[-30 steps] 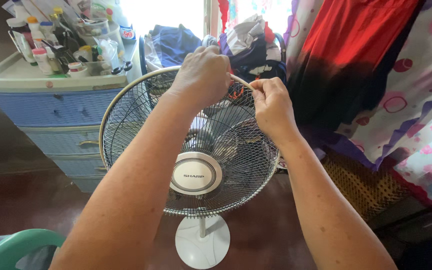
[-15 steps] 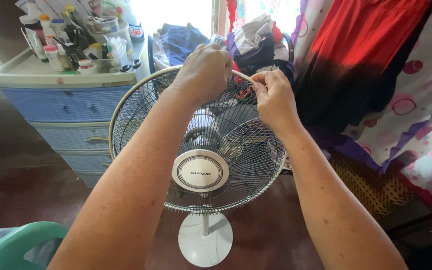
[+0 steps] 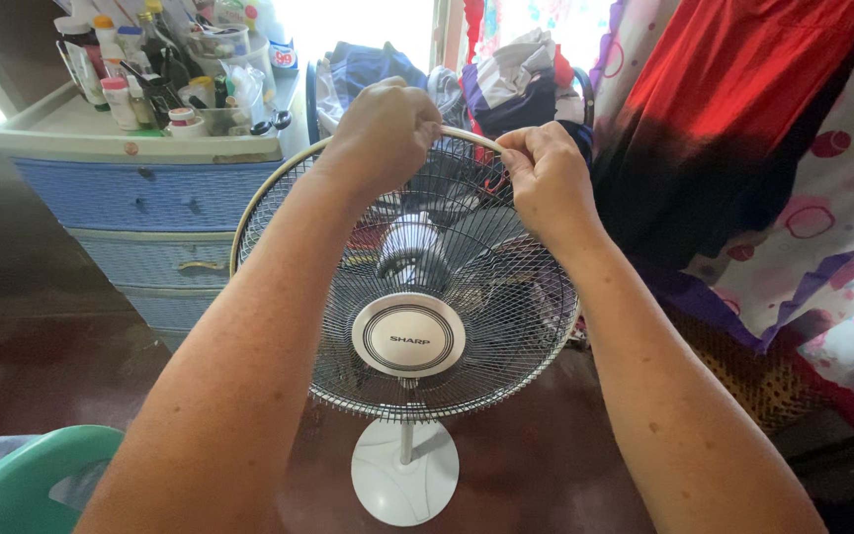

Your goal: The person repeatedly aligns and secures the front wire cage of a standing electric fan by hand, pressing around the rim to engage the clips. The fan remains stationary on the floor while the person adjusts the cage multiple times.

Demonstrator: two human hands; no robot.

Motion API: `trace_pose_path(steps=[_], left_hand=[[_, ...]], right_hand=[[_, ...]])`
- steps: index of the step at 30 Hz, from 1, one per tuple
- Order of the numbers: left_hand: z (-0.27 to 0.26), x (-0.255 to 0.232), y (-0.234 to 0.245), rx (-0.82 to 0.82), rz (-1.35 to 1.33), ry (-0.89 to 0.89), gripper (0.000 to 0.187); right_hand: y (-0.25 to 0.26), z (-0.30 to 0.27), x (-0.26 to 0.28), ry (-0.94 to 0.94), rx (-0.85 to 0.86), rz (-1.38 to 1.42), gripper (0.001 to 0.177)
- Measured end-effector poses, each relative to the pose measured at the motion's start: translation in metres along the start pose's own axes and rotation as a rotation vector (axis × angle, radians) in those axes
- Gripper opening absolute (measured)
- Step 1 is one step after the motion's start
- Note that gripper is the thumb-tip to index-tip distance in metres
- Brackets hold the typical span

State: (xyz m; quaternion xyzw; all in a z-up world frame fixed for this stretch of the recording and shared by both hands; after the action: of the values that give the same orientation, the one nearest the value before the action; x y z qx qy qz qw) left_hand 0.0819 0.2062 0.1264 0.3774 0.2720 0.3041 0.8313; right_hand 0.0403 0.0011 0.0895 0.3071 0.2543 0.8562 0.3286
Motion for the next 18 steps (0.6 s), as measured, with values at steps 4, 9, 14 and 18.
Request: trace_pose_path(steps=[4, 9, 14, 18], left_hand=[[-0.003, 0.003, 0.002, -0.003, -0.023, 0.024, 0.013], [-0.001, 0.006, 0.002, 0.008, -0.058, 0.001, 0.012], [-0.006, 0.017, 0.011, 0.01, -0.033, -0.039, 0.015], [-0.011, 0.023, 0.012, 0.002, -0.079, 0.017, 0.017]], right_hand=[[-0.002, 0.005, 0.008, -0.072, 0.056, 0.134, 0.015], [-0.007, 0.015, 0.02, -0.048, 0.076, 0.108, 0.018], [-0.007, 0.017, 0.019, -0.01, 0.091, 0.071, 0.014], [-0.01, 0.023, 0.017, -0.04, 0.109, 0.123, 0.016]])
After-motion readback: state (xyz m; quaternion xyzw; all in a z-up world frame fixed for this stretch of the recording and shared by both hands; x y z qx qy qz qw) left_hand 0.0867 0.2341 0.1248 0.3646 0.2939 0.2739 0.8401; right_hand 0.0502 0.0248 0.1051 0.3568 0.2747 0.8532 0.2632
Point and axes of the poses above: each hand's wrist, its own z-axis towards the middle knuckle, its own y-axis out of the back of the hand, x = y × z, the point moved 3 cm from there along z, towards the middle knuckle, and after that the axes turned 12 degrees about x, right-handed, at the moved point
